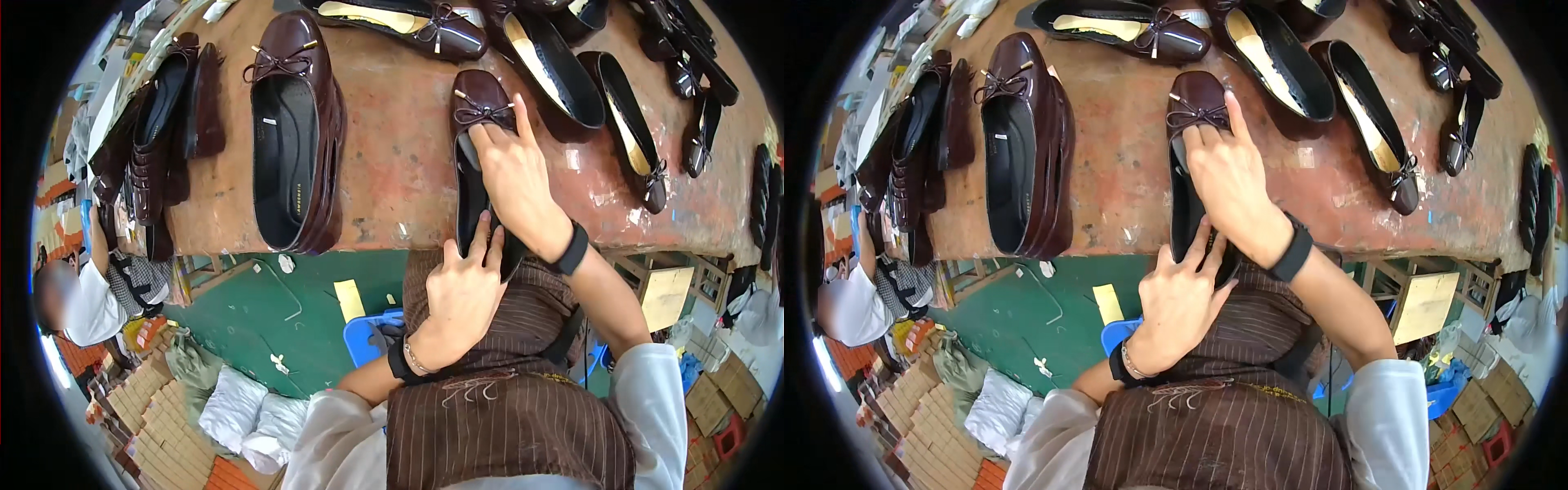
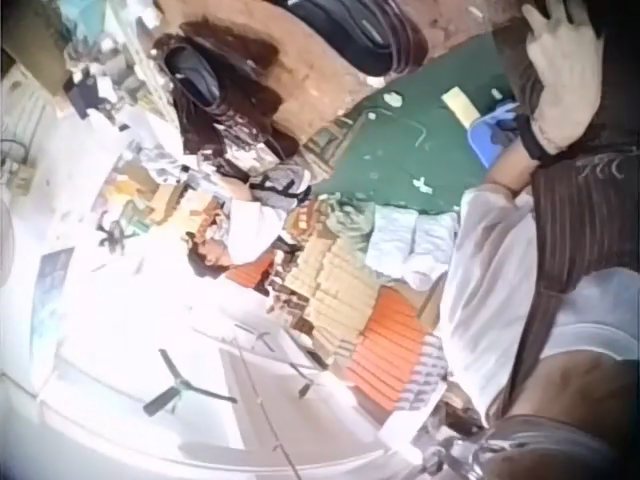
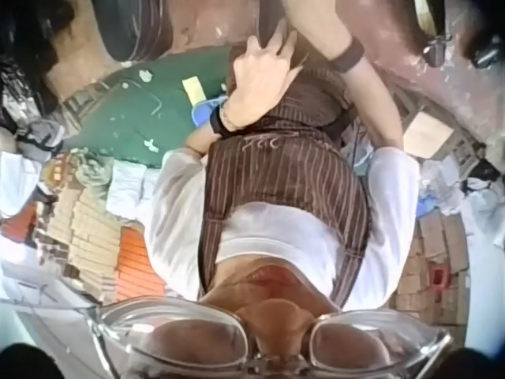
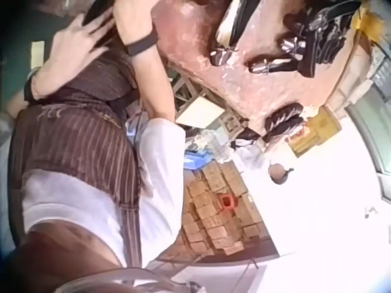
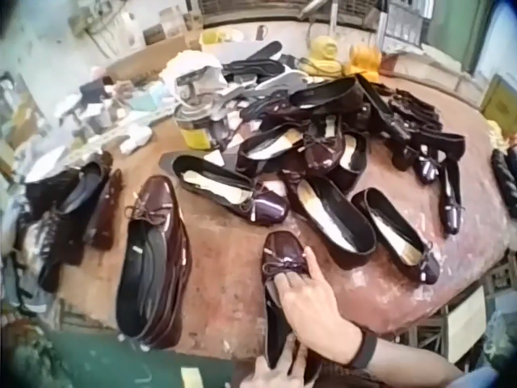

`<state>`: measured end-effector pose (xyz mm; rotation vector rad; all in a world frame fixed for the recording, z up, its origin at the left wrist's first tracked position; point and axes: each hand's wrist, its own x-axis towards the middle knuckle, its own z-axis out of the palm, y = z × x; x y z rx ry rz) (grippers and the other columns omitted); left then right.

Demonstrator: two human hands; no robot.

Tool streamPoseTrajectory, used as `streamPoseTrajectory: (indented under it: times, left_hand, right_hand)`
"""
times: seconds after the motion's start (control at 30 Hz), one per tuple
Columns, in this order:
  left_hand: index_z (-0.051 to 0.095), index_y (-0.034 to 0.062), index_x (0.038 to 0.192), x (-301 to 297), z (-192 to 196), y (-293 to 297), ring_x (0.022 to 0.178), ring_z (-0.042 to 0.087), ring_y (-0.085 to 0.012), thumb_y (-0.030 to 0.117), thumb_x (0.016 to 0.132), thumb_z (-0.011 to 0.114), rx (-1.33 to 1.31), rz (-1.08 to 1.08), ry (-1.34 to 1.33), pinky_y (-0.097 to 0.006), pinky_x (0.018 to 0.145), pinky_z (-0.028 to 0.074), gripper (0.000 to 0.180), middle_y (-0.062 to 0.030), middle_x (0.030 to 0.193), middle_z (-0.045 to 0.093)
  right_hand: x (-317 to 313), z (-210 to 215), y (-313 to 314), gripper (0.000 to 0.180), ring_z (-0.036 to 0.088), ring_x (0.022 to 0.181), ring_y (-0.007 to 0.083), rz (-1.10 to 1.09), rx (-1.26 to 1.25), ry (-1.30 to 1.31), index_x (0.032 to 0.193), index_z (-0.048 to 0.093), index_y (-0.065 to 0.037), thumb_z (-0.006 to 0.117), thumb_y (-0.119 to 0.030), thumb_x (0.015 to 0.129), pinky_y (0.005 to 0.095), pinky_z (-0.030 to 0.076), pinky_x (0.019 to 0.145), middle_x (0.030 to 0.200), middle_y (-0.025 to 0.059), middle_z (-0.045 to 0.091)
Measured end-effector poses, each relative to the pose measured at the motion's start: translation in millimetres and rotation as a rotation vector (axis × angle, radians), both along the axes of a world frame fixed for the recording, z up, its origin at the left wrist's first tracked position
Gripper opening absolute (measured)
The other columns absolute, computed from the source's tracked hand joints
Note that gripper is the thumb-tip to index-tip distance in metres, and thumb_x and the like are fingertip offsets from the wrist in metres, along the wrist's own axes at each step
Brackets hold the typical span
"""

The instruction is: The person wipes a stack of shoes with a cloth and then inserts insoles into several shoes by hand. They repeat the process by wiping another stack of shoes and then placing insoles into more shoes.

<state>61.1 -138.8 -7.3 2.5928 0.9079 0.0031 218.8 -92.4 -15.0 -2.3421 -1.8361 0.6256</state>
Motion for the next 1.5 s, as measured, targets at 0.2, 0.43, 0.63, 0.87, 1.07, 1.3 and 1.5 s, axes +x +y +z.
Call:
streamPoseTrajectory:
  times: [0.2, 0.43, 0.63, 0.87, 1.07, 1.3, 1.5]
  left_hand:
    - [0.066, 0.0100, 0.124, 0, -4, -3, 0.097, 0.063, -0.0350, 0.034, 0.074, 0.080, -0.062, 0.003, 0.042, -0.038, 0.065, 0.060, 0.057, -0.0059, 0.139, 0.058]
    - [0.071, 0.0067, 0.112, -2, -7, 4, 0.096, 0.064, -0.0399, 0.031, 0.072, 0.080, -0.080, -0.013, 0.003, -0.039, 0.065, 0.060, 0.048, -0.0076, 0.129, 0.063]
    - [0.071, 0.0061, 0.110, -3, 0, 5, 0.090, 0.064, -0.0344, 0.031, 0.072, 0.080, -0.047, -0.018, -0.037, -0.037, 0.062, 0.059, 0.047, -0.0068, 0.129, 0.064]
    - [0.066, 0.0053, 0.123, -3, -1, 4, 0.087, 0.061, -0.0303, 0.030, 0.069, 0.080, -0.063, -0.037, -0.029, -0.036, 0.063, 0.059, 0.060, -0.0109, 0.135, 0.059]
    - [0.060, 0.0036, 0.129, -12, 13, 21, 0.103, 0.059, -0.0353, 0.043, 0.074, 0.081, -0.128, 0.080, -0.252, -0.039, 0.075, 0.058, 0.071, -0.0170, 0.143, 0.048]
    - [0.045, -0.0021, 0.132, -9, -21, 62, 0.083, 0.062, -0.0482, 0.016, 0.091, 0.065, -0.613, 0.277, -0.233, -0.048, 0.072, 0.051, 0.049, -0.0300, 0.092, 0.064]
    - [0.058, -0.0045, 0.105, -62, 103, 116, 0.078, 0.060, -0.0471, 0.011, 0.092, 0.059, -0.502, 0.286, -0.354, -0.050, 0.067, 0.046, 0.020, -0.0263, 0.080, 0.060]
  right_hand:
    - [-10, -18, -38, 0.043, 0.063, 0.106, 0.0367, 0.090, 0.515, -0.212, 0.120, 0.055, 0.014, 0.055, 0.000, 0.079, 0.0514, 0.026, 0.119, 0.110, 0.0256, 0.063]
    - [-19, -18, -47, 0.067, 0.042, 0.134, 0.0481, 0.119, 0.320, -0.205, 0.138, 0.037, 0.019, 0.054, 0.000, 0.076, 0.0588, 0.017, 0.119, 0.136, 0.0374, 0.046]
    - [-3, 15, 16, 0.060, 0.046, 0.135, 0.0393, 0.103, -0.231, -0.063, 0.137, 0.043, 0.017, 0.051, -0.009, 0.083, 0.0573, 0.022, 0.118, 0.140, 0.0311, 0.049]
    - [-1, 1, 21, 0.022, 0.067, 0.090, 0.0258, 0.136, -0.154, -0.257, 0.103, 0.062, 0.001, 0.051, -0.007, 0.086, 0.0594, 0.016, 0.119, 0.089, 0.0131, 0.066]
    - [5, 7, -23, 0.046, 0.054, 0.126, 0.0329, 0.262, 0.248, 0.003, 0.126, 0.060, -0.002, 0.059, -0.002, 0.080, 0.0595, 0.023, 0.116, 0.120, 0.0149, 0.065]
    - [80, 4, -41, 0.030, 0.057, 0.104, 0.0337, -0.163, 0.517, -0.318, 0.108, 0.064, -0.005, 0.072, -0.013, 0.081, 0.0511, 0.036, 0.106, 0.097, 0.0126, 0.064]
    - [159, 11, -85, 0.012, 0.059, 0.090, 0.0288, -0.263, 0.409, -0.479, 0.083, 0.068, -0.005, 0.072, -0.005, 0.072, 0.0457, 0.041, 0.098, 0.081, 0.0113, 0.062]
